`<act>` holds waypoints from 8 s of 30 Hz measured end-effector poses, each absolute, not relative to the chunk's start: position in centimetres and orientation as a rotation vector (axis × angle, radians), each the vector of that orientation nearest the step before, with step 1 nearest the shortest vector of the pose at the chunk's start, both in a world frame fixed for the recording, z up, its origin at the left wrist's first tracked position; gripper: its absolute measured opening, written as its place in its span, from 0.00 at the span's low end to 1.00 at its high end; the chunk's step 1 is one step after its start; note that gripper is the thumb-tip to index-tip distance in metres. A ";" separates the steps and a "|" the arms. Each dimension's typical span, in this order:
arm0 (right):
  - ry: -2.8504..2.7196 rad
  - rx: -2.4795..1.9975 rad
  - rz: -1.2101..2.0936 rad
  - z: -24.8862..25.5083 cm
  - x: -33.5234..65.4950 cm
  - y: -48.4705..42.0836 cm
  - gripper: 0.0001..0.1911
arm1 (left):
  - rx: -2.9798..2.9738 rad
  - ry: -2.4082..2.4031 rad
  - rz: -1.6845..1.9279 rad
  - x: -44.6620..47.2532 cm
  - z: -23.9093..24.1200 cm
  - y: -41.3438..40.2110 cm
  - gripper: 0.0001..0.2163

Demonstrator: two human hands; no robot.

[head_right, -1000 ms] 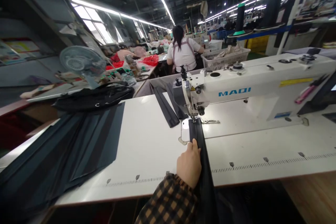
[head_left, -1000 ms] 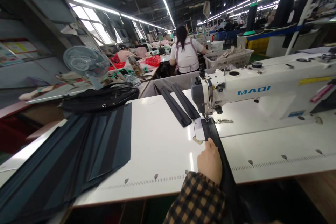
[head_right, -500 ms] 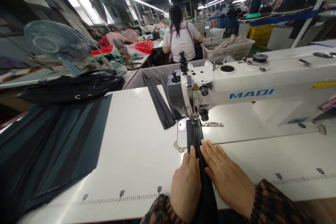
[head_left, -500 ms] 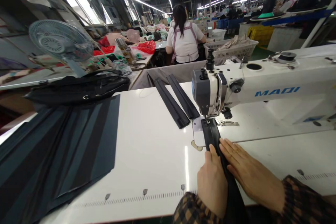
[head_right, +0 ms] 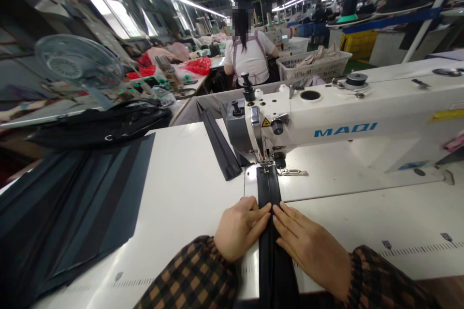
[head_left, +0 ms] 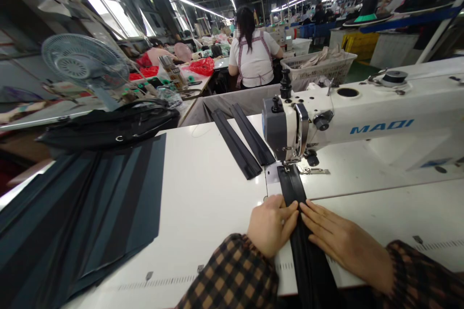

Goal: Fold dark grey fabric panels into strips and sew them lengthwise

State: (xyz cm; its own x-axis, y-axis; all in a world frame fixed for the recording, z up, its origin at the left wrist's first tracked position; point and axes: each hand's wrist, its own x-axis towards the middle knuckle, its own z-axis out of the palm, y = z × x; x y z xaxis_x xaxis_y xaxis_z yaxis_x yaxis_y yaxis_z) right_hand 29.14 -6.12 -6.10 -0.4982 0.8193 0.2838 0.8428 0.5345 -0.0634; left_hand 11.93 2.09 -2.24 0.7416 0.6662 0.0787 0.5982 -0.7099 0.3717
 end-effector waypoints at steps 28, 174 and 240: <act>-2.544 -1.446 -0.123 -6.6 29.9 -3.7 0.24 | 2.894 0.809 0.266 11.4 -5.4 2.1 0.22; -2.437 -1.565 -0.165 -7.2 30.5 -3.3 0.24 | 2.879 0.839 0.211 12.0 -5.5 3.3 0.23; -2.402 -1.499 -0.506 -5.6 27.6 -4.4 0.19 | 2.846 0.899 0.505 12.5 -4.8 0.7 0.17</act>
State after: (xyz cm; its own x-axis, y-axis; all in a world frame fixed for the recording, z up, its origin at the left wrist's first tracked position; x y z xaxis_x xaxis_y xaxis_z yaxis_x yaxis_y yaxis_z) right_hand 27.63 -4.41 -5.55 -0.4313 0.8090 0.3993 0.9013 0.4056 0.1520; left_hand 12.49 0.69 -4.77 0.7686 0.5756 0.2791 0.5375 -0.8177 0.2061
